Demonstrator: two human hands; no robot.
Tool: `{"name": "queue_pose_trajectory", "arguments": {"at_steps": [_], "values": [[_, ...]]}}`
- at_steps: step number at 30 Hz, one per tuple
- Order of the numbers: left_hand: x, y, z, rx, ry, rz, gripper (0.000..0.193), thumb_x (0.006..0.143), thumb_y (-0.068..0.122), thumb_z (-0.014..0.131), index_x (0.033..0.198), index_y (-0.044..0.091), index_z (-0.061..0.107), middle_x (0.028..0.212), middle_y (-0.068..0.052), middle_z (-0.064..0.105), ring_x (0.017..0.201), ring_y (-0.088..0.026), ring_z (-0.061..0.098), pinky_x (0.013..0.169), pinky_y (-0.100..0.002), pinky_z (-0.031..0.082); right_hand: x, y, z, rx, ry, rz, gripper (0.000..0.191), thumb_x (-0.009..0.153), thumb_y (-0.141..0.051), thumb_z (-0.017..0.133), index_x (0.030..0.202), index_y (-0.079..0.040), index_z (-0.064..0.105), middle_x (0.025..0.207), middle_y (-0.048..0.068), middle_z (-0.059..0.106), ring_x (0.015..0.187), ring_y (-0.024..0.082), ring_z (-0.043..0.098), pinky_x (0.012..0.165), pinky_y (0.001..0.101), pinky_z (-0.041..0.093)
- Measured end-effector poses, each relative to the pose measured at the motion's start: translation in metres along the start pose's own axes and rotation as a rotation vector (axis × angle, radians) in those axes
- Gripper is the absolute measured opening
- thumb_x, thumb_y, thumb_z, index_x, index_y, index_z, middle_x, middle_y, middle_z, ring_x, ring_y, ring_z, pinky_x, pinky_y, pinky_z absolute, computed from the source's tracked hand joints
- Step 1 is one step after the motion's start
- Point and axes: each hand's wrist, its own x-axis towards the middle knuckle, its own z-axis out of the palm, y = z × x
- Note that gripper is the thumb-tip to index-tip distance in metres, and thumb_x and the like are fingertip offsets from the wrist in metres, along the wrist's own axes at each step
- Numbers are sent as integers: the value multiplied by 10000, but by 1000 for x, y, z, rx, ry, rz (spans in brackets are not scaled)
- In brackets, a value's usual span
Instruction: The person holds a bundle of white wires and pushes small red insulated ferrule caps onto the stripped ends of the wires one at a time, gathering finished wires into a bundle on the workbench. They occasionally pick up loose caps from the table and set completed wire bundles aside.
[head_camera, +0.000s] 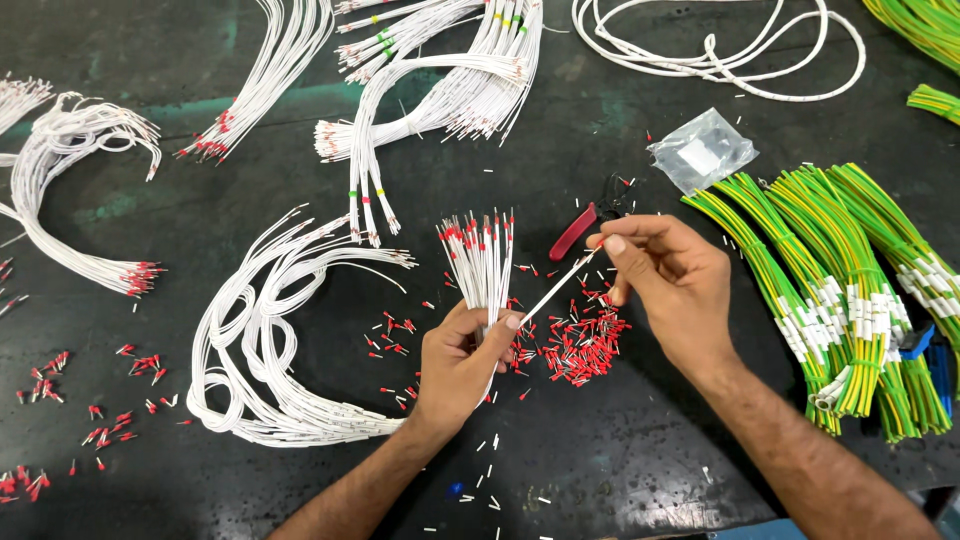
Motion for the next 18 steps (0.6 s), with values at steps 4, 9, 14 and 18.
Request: {"name": "queue_pose_trajectory", "arguments": {"at_steps": [4, 9, 14, 18], "values": [[0, 0, 1, -6, -3, -5, 202, 947, 153, 713, 1027, -22, 775, 949, -28, 612, 659, -45, 625, 546, -222, 519, -1, -1, 0, -33, 5, -8, 173, 1024, -78, 639, 1162, 22, 664, 1074, 133, 750, 652, 72, 598, 600, 231, 524], [2, -1, -1, -19, -10, -9, 195, 949, 152, 714, 1025, -18, 775, 971, -23, 621, 676, -43, 624, 558, -219, 525, -1, -2, 2, -68, 23, -43, 174, 1034, -81, 635, 1171, 23, 660, 1079, 129, 752, 665, 65, 604, 609, 224, 521], [2, 0, -1, -29, -14, -22, 200, 950, 157, 714, 1029, -17, 774, 978, -18, 628, 687, -42, 629, 568, -218, 532, -2, -2, 2, -87, 28, -50, 168, 1034, -81, 636, 1166, 19, 663, 1075, 122, 757, 660, 60, 603, 606, 220, 518], [1, 0, -1, -17, -9, -28, 203, 946, 160, 712, 1029, -15, 770, 970, -13, 626, 681, -42, 633, 564, -219, 532, -3, -1, 3, -139, 19, -59, 155, 1026, -82, 647, 1145, 14, 674, 1056, 102, 758, 660, 52, 593, 602, 219, 520]]}}
